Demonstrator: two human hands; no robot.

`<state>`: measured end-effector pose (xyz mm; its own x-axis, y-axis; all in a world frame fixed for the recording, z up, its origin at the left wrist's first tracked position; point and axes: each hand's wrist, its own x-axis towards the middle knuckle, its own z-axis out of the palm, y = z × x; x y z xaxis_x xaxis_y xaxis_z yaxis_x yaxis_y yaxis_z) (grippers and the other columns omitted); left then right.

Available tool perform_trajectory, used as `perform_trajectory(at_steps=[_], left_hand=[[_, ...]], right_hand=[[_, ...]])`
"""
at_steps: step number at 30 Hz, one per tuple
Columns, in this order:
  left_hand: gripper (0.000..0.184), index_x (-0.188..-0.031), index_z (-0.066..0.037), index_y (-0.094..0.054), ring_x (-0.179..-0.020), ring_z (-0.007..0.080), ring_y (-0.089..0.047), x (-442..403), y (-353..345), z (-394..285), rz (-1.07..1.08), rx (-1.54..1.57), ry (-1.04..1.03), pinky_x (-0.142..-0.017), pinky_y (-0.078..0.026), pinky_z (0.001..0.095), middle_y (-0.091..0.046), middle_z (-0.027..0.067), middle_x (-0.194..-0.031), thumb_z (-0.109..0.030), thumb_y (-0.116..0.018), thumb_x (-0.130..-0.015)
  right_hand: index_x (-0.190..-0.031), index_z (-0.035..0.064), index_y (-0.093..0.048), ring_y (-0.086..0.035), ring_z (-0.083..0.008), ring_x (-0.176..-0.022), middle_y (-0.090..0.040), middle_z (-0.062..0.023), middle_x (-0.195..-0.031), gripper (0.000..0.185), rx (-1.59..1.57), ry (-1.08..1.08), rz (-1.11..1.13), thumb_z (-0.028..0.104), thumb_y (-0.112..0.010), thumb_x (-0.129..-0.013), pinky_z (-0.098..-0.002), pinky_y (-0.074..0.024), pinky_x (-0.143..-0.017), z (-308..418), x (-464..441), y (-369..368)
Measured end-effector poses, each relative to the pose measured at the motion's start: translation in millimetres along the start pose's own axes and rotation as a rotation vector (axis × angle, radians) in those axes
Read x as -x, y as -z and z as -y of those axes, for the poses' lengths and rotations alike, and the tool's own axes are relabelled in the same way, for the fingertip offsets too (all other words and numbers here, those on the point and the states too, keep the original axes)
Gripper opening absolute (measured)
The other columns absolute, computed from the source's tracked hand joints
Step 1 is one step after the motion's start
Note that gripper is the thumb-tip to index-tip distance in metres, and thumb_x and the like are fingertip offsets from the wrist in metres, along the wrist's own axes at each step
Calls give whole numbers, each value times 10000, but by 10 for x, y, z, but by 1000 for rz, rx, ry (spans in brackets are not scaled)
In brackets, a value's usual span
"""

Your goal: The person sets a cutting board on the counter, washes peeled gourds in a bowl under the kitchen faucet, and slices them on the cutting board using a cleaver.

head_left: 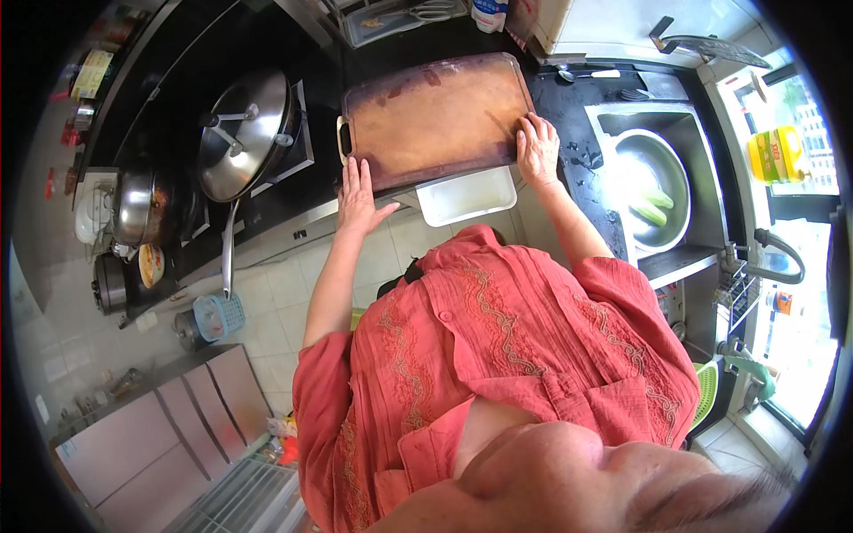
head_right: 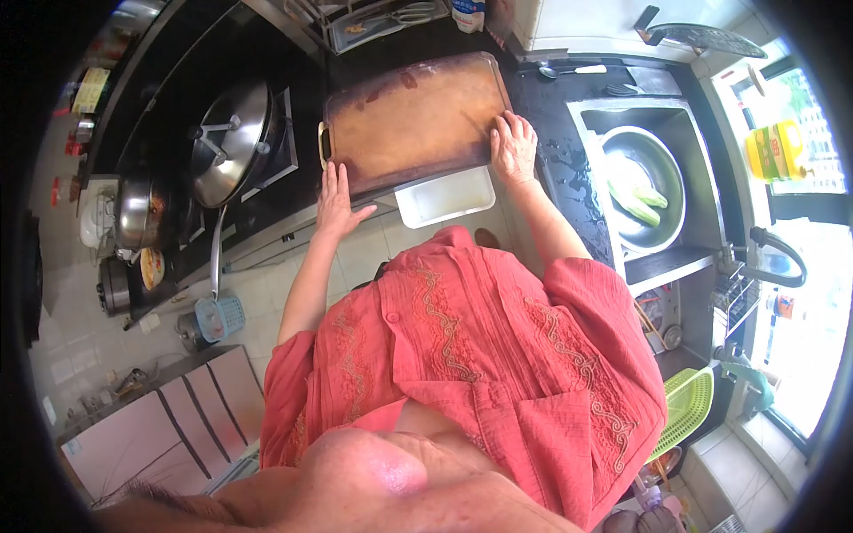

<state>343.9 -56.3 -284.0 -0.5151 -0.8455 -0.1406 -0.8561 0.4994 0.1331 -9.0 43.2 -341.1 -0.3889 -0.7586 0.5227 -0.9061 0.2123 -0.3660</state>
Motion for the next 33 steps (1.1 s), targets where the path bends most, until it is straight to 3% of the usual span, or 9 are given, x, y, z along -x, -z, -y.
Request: perform_trajectory(at_steps=[8,11,13,17,22,25,28,30,33], left_hand=[[1132,-1468,-51,-98,-1407,357,-108,-51,-14,-36,27,60,41,-1113,-227,463,-30,209,-1525,-510,-755,-668],[1075,-1448,-5,-167,-1400,374,-120,-97,-158,24,-88,184,-13,-1123,-207,427,-78,242,-1511,-543,-719,-700],[1029,-1424,30,-223,-1394,383,-135,-85,-162,-75,-130,452,19,-1129,-191,396,-115,268,-1496,-555,-698,-723],[937,-1397,44,-286,-1383,346,-207,-64,-182,-197,-173,709,43,-1113,-236,379,-166,268,-1483,-502,-699,-758],[871,-1383,50,-313,-1371,336,-246,-40,-257,-205,-211,785,77,-1102,-261,370,-199,252,-1479,-458,-691,-785],[858,-1384,46,-314,-1376,340,-230,-29,-308,-156,-219,753,48,-1106,-251,368,-192,244,-1485,-469,-670,-797],[909,-1413,28,-258,-1391,332,-189,13,-272,-186,-171,489,8,-1113,-233,393,-156,226,-1501,-503,-653,-790],[939,-1436,17,-185,-1396,334,-172,63,-193,-234,-88,144,-13,-1114,-226,423,-119,209,-1515,-509,-634,-800],[992,-1452,1,-110,-1403,328,-153,84,-106,-300,-28,46,13,-1114,-213,461,-95,192,-1523,-521,-633,-791]], right_hand=[[-1178,77,-548,-451,-276,-1156,-505,-96,-1237,327,24,45,35,209,-519,-880,-421,-325,-992,-73,-79,11],[-1180,99,-549,-454,-251,-1159,-511,-70,-1239,323,64,66,59,219,-516,-882,-417,-315,-1000,-158,-139,19],[-1187,110,-551,-454,-241,-1162,-515,-54,-1246,323,77,76,70,224,-509,-887,-417,-313,-1005,-240,-196,45],[-1203,120,-550,-456,-236,-1166,-509,-38,-1277,332,106,84,96,250,-489,-904,-411,-315,-1009,-429,-285,33],[-1218,122,-541,-456,-243,-1166,-502,-40,-1291,342,120,86,123,256,-484,-908,-409,-314,-1013,-470,-282,11],[-1227,122,-534,-454,-244,-1167,-497,-42,-1298,351,105,74,126,261,-480,-910,-413,-312,-1014,-456,-266,8],[-1232,123,-531,-455,-243,-1164,-493,-42,-1305,360,136,78,133,274,-480,-909,-419,-316,-1007,-438,-267,16],[-1230,123,-534,-454,-243,-1165,-492,-40,-1306,360,140,85,135,275,-484,-907,-420,-316,-1004,-435,-264,32],[-1216,120,-542,-457,-241,-1156,-504,-38,-1284,352,142,100,118,271,-497,-901,-417,-318,-999,-417,-284,43]])
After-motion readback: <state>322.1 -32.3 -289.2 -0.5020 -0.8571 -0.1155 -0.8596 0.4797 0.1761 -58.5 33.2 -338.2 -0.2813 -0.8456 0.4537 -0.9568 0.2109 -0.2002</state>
